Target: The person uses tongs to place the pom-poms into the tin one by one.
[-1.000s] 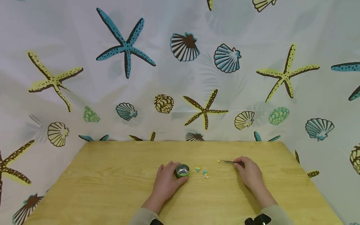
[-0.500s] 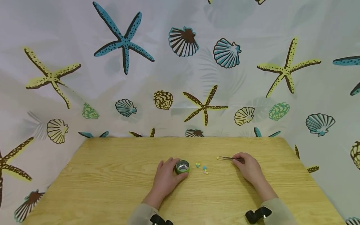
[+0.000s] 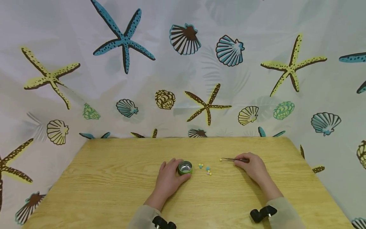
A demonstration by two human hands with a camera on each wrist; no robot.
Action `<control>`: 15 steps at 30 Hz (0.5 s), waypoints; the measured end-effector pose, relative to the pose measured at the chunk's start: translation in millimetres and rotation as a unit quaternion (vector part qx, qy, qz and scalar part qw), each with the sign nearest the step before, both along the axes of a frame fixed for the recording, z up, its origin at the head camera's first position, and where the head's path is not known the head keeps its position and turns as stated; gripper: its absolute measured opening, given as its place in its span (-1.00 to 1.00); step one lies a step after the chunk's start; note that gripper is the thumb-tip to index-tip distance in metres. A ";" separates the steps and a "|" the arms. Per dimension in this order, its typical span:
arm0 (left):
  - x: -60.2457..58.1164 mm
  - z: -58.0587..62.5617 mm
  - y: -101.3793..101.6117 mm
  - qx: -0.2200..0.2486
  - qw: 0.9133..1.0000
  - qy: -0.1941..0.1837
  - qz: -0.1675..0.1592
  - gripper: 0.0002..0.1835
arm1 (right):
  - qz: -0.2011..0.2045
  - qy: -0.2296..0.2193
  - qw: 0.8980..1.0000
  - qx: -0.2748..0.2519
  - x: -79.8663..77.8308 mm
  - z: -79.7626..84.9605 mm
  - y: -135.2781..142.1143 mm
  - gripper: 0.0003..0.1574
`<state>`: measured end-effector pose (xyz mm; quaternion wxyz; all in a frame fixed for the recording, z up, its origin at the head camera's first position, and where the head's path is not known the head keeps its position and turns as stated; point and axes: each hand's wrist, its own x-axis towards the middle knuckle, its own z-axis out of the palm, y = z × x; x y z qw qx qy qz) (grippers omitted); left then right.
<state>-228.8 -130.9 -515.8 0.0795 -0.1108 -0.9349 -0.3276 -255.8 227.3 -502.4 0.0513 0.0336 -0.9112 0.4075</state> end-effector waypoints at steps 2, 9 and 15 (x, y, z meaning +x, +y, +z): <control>0.0 0.0 -0.4 -0.001 1.000 -0.001 0.001 -0.26 | 0.003 -0.004 1.000 -0.006 -0.7 0.1 1.0 -0.79; -0.2 -0.1 0.8 -0.002 1.000 -0.002 -0.001 -0.26 | 0.004 -0.007 1.000 -0.017 -2.3 -1.2 5.9 -0.77; -0.3 -0.5 0.0 -0.002 1.000 -0.003 -0.001 -0.26 | 0.004 -0.005 0.999 -0.034 -1.9 -1.7 5.7 -0.80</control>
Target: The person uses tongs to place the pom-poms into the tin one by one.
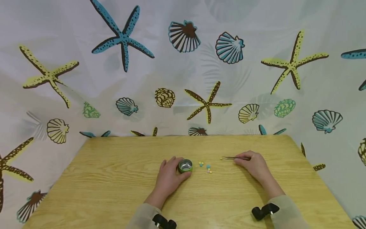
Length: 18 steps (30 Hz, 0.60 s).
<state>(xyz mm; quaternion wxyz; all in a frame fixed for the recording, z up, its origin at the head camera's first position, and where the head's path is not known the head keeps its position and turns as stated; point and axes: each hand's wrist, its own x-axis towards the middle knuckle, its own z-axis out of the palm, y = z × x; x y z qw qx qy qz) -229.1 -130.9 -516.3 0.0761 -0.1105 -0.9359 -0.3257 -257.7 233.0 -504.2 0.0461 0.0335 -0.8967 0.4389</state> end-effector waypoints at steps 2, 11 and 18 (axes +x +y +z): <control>0.2 0.3 0.2 0.002 1.000 0.001 0.000 -0.27 | 0.001 0.002 1.000 -0.004 0.7 -0.1 0.0 -0.81; 1.6 3.0 1.5 0.005 1.000 -0.004 0.001 -0.27 | 0.000 0.009 1.000 -0.007 1.7 -0.8 0.1 -0.79; 2.1 3.9 1.0 0.009 1.000 -0.005 0.002 -0.27 | -0.002 0.006 1.000 -0.015 2.3 0.6 -0.6 -0.77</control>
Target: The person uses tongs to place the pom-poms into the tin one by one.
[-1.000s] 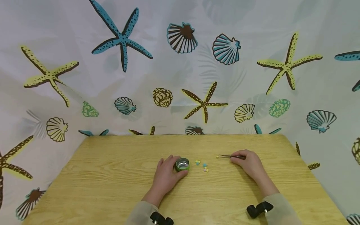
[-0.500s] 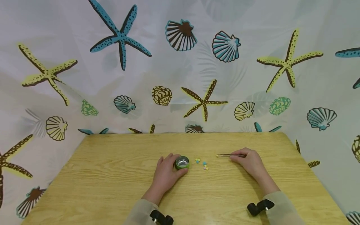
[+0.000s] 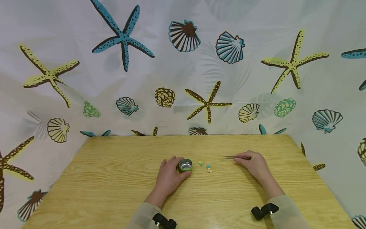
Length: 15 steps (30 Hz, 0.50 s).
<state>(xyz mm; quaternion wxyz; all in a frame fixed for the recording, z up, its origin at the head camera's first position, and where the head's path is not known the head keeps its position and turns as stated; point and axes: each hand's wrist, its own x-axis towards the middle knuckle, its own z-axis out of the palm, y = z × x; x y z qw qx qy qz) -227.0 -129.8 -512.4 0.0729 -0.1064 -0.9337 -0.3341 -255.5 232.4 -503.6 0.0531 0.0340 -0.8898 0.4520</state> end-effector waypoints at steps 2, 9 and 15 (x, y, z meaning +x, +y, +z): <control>-0.1 -0.3 -0.5 -0.002 1.000 -0.001 0.001 -0.27 | -0.001 -0.001 1.000 -0.004 0.2 0.5 0.1 -0.75; -0.5 -0.3 -0.4 -0.003 1.000 -0.001 0.000 -0.26 | -0.006 0.003 1.000 -0.004 0.9 1.5 2.1 -0.77; 0.2 -0.2 -0.1 -0.005 1.000 -0.001 0.001 -0.26 | 0.001 0.006 1.000 0.013 0.3 0.5 2.0 -0.78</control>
